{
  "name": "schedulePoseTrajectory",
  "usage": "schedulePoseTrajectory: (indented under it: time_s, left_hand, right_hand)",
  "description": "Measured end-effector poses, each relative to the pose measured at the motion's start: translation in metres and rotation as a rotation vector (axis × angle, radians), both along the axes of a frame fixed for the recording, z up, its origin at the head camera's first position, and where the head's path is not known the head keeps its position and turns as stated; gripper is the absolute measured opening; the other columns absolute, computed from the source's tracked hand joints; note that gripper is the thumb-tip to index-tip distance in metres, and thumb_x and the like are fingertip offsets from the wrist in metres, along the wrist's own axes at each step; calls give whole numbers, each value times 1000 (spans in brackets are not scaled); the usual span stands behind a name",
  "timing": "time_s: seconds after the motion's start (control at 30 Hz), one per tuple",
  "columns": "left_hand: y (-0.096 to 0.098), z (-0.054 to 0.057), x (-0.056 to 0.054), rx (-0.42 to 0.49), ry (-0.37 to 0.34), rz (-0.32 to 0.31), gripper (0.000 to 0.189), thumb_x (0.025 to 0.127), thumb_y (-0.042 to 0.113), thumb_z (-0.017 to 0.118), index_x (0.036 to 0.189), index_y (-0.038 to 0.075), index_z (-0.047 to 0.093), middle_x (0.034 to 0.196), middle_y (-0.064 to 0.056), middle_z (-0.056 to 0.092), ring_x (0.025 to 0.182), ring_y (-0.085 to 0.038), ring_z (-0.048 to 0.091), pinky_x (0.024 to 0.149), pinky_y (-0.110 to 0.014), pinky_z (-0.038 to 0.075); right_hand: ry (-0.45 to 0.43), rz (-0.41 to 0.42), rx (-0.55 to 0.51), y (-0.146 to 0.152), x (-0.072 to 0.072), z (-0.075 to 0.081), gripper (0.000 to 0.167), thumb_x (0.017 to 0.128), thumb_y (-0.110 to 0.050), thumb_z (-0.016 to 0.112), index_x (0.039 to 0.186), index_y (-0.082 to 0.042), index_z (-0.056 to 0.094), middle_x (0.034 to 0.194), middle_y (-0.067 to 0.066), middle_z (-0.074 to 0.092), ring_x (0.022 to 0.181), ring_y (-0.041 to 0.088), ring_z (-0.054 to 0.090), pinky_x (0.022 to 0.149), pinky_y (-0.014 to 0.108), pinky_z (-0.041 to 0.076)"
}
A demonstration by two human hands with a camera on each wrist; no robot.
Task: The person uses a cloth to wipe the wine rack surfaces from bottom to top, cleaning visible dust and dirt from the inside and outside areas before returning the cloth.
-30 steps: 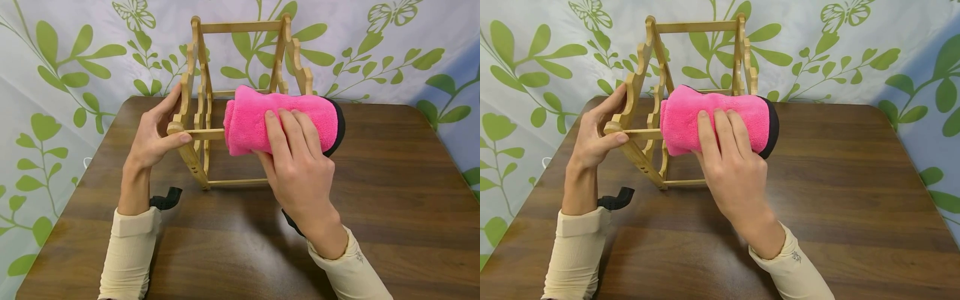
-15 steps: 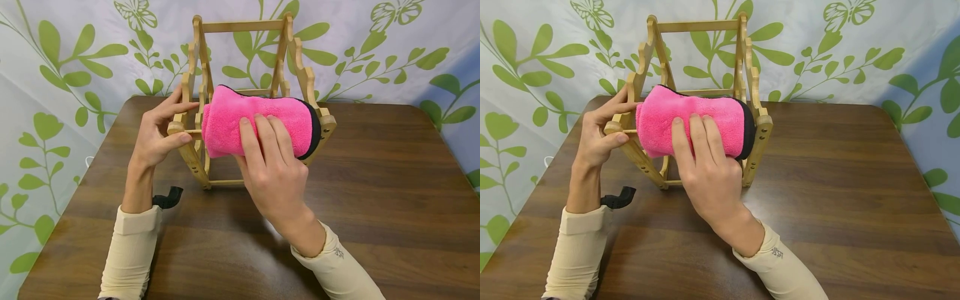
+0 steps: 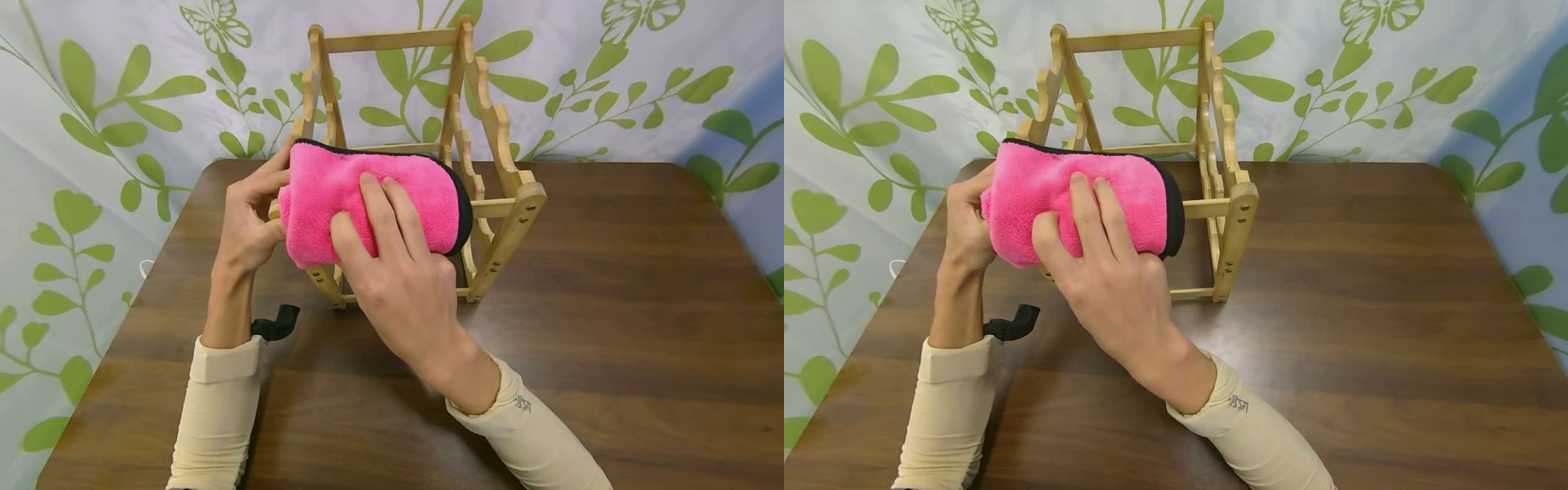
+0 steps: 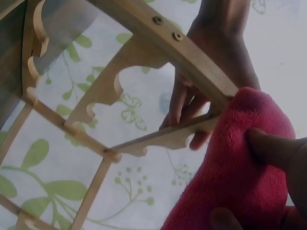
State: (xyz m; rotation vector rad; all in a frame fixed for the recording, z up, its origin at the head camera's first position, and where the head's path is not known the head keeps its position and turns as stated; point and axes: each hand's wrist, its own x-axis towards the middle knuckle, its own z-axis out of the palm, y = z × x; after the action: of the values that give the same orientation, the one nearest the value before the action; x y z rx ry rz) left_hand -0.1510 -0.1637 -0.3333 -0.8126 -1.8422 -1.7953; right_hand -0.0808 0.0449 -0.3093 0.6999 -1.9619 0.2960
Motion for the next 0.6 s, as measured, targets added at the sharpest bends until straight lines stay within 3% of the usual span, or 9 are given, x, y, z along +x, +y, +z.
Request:
schedulePoseTrajectory:
  time_s: [0.07, 0.23, 0.43, 0.6]
  left_hand:
    - [-1, 0, 0, 6, -3, -1, 71, 62, 64, 85, 106, 8, 78, 140, -31, 48, 140, -35, 38, 110, -39, 37]
    - [-1, 0, 0, 17, -3, -34, 73, 63, 60, 86, 111, 6, 76, 142, -33, 43, 139, -36, 38, 111, -40, 37]
    - [0, 1, 0, 23, -24, -51, 76, 63, 57, 88, 110, -1, 75, 145, -31, 41, 139, -37, 37, 106, -35, 42]
    - [0, 1, 1, 5, -48, -41, 78, 63, 57, 88, 110, -3, 74, 147, -30, 39, 141, -37, 34, 110, -36, 37]
  right_hand:
    - [-13, 7, 10, 1, -2, -1, 12, 97, -8, 56, 109, -10, 60, 127, 15, 61, 121, 30, 55, 33, 28, 38]
    - [-23, 19, -1, 7, -5, 0, 14, 99, -10, 55, 113, -9, 58, 120, 14, 63, 115, 30, 57, 44, 37, 52]
    - [-80, 15, -16, 18, -3, 8, 19, 97, -14, 59, 115, -7, 59, 114, 14, 63, 110, 31, 58, 42, 41, 52]
    - [-166, 40, -31, 35, -3, 17, 22, 93, -12, 64, 114, -6, 59, 110, 14, 63, 106, 32, 58, 43, 46, 52]
